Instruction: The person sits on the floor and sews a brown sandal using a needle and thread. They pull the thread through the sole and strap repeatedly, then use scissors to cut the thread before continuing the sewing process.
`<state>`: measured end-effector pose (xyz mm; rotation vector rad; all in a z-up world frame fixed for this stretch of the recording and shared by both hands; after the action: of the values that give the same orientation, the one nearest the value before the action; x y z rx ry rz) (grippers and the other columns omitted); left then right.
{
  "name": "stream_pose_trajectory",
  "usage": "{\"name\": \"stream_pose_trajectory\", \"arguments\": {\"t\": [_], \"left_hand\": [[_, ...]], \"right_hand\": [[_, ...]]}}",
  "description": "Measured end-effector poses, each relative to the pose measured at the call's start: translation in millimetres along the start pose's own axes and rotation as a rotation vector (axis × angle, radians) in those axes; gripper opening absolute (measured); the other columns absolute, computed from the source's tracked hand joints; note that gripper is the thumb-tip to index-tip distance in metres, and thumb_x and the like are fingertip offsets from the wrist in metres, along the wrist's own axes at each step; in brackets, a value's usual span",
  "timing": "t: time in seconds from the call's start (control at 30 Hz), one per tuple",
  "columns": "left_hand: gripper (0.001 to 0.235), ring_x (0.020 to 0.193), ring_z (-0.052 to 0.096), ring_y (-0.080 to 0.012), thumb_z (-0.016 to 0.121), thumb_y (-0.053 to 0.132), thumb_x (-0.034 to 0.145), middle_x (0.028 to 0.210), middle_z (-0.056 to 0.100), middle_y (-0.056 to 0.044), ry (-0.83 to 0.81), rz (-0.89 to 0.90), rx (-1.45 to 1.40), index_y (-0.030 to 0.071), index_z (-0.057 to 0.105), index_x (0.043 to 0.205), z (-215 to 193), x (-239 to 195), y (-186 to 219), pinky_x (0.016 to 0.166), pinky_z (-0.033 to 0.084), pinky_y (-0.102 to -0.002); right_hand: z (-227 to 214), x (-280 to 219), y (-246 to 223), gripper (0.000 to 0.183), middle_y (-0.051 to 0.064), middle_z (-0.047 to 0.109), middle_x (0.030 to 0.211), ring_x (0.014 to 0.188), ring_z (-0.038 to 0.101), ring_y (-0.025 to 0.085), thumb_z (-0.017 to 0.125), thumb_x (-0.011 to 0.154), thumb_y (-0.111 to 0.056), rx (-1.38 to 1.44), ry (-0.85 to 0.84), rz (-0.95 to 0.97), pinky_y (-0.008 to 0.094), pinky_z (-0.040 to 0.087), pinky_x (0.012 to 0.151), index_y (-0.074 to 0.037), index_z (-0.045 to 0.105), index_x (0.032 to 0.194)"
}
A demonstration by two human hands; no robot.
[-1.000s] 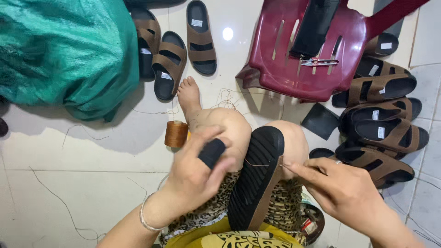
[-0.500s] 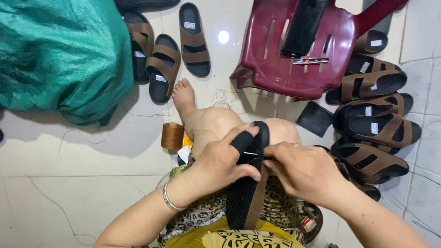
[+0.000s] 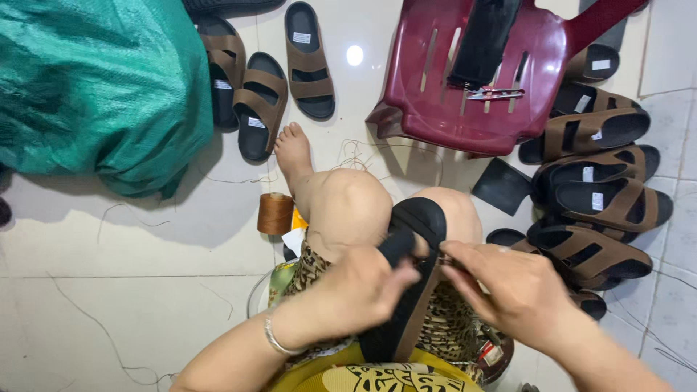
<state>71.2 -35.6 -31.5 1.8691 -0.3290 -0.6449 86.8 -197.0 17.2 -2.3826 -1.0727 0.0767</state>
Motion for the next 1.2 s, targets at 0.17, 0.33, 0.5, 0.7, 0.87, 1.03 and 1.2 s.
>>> {"name": "stream_pose_trajectory", "arguments": {"t": [0.17,0.33,0.5,0.7,0.87,1.03,1.2], "left_hand": [[0.026,0.079,0.059,-0.0306,0.057,0.012,0.101,0.091,0.056,-0.012,0.329,0.251,0.217,0.000,0.058,0.125,-33,-4,11,0.078,0.051,-0.041],[0.026,0.065,0.052,-0.0331,0.059,0.011,0.100,0.071,0.049,-0.010,0.361,0.518,0.393,0.005,0.054,0.075,4,-12,52,0.060,0.039,-0.050],[0.036,0.055,0.037,-0.0257,0.057,-0.009,0.077,0.064,0.038,-0.009,0.400,0.757,0.736,0.015,0.041,0.055,33,-7,50,0.052,0.027,-0.040],[0.031,0.057,0.046,-0.0261,0.059,0.018,0.109,0.069,0.047,-0.005,0.242,0.667,0.484,0.008,0.048,0.081,12,-9,39,0.057,0.033,-0.039],[0.027,0.064,0.057,-0.0278,0.045,0.022,0.110,0.081,0.062,-0.007,0.199,0.626,0.181,0.003,0.056,0.095,-8,-19,54,0.061,0.044,-0.038],[0.029,0.057,0.046,-0.0258,0.043,0.017,0.109,0.073,0.050,-0.007,0.333,0.670,0.303,0.002,0.056,0.089,-15,-23,60,0.055,0.036,-0.037],[0.027,0.057,0.047,-0.0244,0.044,0.014,0.108,0.075,0.055,-0.006,0.392,0.708,0.282,0.003,0.054,0.086,-17,-25,59,0.053,0.034,-0.037]], "right_hand": [[-25,-83,85,0.056,-0.014,0.080,0.113,0.074,0.080,0.010,0.066,0.084,-0.036,0.069,-0.470,0.543,0.030,0.062,0.067,-0.039,0.063,0.140],[14,-73,72,0.052,-0.002,0.087,0.112,0.096,0.080,0.007,0.064,0.084,-0.051,0.529,-0.242,0.633,0.026,0.057,0.086,-0.019,0.080,0.122],[29,-37,52,0.021,0.019,0.063,0.085,0.052,0.052,0.019,0.072,0.093,-0.017,1.530,0.345,0.610,0.027,0.041,0.043,0.002,0.072,0.084],[17,-30,39,0.024,0.009,0.072,0.095,0.085,0.067,0.015,0.067,0.094,-0.027,0.877,0.219,0.572,0.026,0.052,0.074,-0.004,0.073,0.090],[29,-24,35,0.029,0.012,0.070,0.079,0.063,0.060,0.016,0.065,0.096,-0.026,1.069,0.213,0.583,0.026,0.047,0.060,-0.004,0.066,0.077],[49,-38,44,0.038,0.012,0.067,0.086,0.045,0.048,0.011,0.065,0.096,-0.040,1.240,0.263,0.685,0.022,0.037,0.037,-0.007,0.062,0.077],[47,-21,21,0.043,0.015,0.058,0.083,0.049,0.047,0.012,0.066,0.101,-0.036,1.651,0.057,0.443,0.022,0.042,0.043,-0.001,0.064,0.076]]}}
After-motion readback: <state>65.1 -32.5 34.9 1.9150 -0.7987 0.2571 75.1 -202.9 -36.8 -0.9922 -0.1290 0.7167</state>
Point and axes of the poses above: each hand's wrist, its own x-axis towards the middle knuckle, its own z-axis out of the palm, y = z × x, the point moved 7 cm from there along x, towards the middle knuckle
